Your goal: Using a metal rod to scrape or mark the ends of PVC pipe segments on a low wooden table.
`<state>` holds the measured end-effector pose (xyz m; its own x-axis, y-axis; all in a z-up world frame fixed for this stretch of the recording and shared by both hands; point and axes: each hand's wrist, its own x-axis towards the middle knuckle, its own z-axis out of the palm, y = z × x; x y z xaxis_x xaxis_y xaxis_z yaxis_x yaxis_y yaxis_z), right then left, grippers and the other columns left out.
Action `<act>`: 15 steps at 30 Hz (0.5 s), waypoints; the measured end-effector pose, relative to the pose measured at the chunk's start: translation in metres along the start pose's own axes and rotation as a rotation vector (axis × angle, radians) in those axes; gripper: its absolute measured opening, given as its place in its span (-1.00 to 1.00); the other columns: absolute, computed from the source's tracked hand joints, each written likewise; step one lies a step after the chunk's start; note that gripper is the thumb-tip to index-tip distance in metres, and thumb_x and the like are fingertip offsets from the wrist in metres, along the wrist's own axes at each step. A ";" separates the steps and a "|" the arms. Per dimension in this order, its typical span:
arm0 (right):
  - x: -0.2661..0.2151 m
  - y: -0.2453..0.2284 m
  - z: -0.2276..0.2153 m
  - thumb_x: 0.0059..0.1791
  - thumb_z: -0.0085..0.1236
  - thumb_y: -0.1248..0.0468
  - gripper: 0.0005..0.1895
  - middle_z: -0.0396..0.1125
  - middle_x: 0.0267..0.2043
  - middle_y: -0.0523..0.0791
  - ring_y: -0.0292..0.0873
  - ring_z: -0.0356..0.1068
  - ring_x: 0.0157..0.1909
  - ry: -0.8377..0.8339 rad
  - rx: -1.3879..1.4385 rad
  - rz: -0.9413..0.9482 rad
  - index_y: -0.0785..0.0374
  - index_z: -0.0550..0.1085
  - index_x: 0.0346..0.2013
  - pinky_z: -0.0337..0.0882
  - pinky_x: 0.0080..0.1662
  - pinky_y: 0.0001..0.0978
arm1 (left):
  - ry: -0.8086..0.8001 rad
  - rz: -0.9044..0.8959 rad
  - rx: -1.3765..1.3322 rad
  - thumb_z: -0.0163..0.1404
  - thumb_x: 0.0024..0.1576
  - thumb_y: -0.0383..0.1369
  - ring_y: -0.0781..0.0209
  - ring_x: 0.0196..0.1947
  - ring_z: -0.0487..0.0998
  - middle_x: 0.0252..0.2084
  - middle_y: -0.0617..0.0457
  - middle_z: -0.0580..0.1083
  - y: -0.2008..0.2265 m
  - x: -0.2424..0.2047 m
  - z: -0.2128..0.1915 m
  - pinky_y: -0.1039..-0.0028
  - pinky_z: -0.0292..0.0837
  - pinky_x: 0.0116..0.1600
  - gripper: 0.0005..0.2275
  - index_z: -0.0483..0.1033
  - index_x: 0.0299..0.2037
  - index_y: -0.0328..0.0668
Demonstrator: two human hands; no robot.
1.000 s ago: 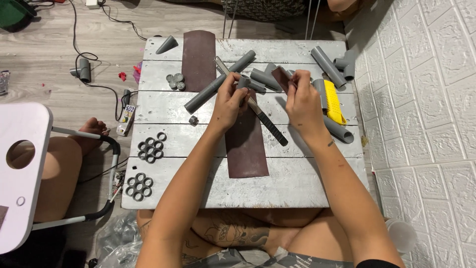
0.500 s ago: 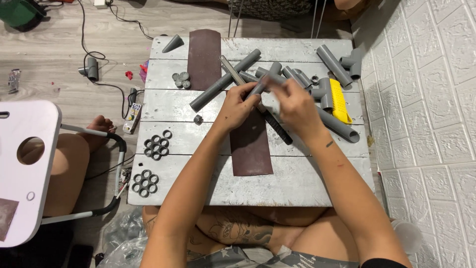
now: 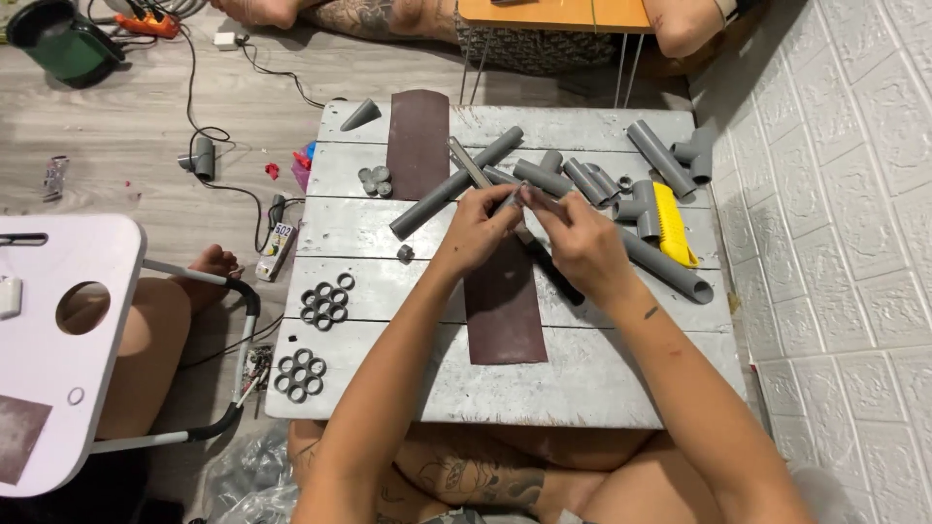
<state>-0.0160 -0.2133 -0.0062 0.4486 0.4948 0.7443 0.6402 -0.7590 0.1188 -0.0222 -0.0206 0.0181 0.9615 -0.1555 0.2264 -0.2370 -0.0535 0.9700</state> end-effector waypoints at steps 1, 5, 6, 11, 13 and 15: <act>0.000 0.007 0.000 0.10 -0.11 0.30 -0.66 0.19 -0.30 -0.22 -0.16 0.38 -0.37 -0.004 0.007 0.002 -0.07 0.57 0.03 0.45 -0.29 -0.33 | 0.003 -0.008 0.002 -0.01 0.05 -0.43 0.31 -0.62 0.38 -0.68 0.09 0.38 -0.001 0.000 -0.001 0.48 0.34 -0.41 -0.89 0.60 -0.36 -0.17; -0.002 0.022 0.002 0.13 -0.09 0.37 -0.53 0.22 -0.33 -0.07 0.03 0.38 -0.42 -0.006 0.062 0.153 0.07 0.45 0.34 0.45 -0.33 -0.20 | 0.030 0.021 0.019 0.01 0.05 -0.39 0.26 -0.59 0.40 -0.66 0.05 0.37 -0.007 0.004 -0.004 0.47 0.35 -0.38 -0.88 0.62 -0.31 -0.18; -0.001 0.023 0.002 0.14 -0.07 0.35 -0.53 0.23 -0.33 -0.04 0.11 0.39 -0.40 0.026 0.141 0.166 0.08 0.42 0.37 0.45 -0.32 -0.11 | 0.049 0.024 0.055 0.00 0.06 -0.38 0.26 -0.59 0.38 -0.67 0.05 0.36 -0.007 0.006 -0.005 0.46 0.35 -0.38 -0.88 0.62 -0.32 -0.15; 0.020 -0.008 -0.024 0.19 -0.18 0.25 -0.53 0.31 -0.30 -0.05 0.10 0.44 -0.29 0.001 0.358 0.222 0.05 0.31 0.42 0.48 -0.22 -0.11 | 0.058 0.031 0.143 0.03 0.17 -0.24 0.23 -0.55 0.39 -0.63 0.01 0.43 -0.003 0.001 -0.004 0.39 0.37 -0.34 -0.83 0.62 -0.32 -0.12; 0.020 -0.005 -0.024 0.21 -0.26 0.23 -0.51 0.38 -0.22 0.02 0.14 0.48 -0.18 -0.001 0.402 0.236 0.12 0.23 0.46 0.49 -0.14 -0.06 | 0.064 0.025 0.145 0.04 0.20 -0.18 0.26 -0.56 0.37 -0.64 0.03 0.43 -0.004 0.001 -0.004 0.42 0.36 -0.33 -0.79 0.60 -0.38 -0.07; 0.011 0.006 -0.012 0.21 -0.28 0.13 -0.56 0.40 -0.28 -0.09 0.01 0.47 -0.22 0.003 0.310 0.215 0.23 0.36 0.29 0.50 -0.07 -0.16 | 0.067 0.026 0.169 0.02 0.23 -0.16 0.26 -0.55 0.36 -0.65 0.05 0.42 -0.008 0.000 -0.005 0.42 0.35 -0.33 -0.75 0.59 -0.44 -0.03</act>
<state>-0.0144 -0.2179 0.0102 0.5919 0.3364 0.7324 0.6901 -0.6811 -0.2449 -0.0198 -0.0156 0.0107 0.9604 -0.0938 0.2624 -0.2769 -0.2164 0.9362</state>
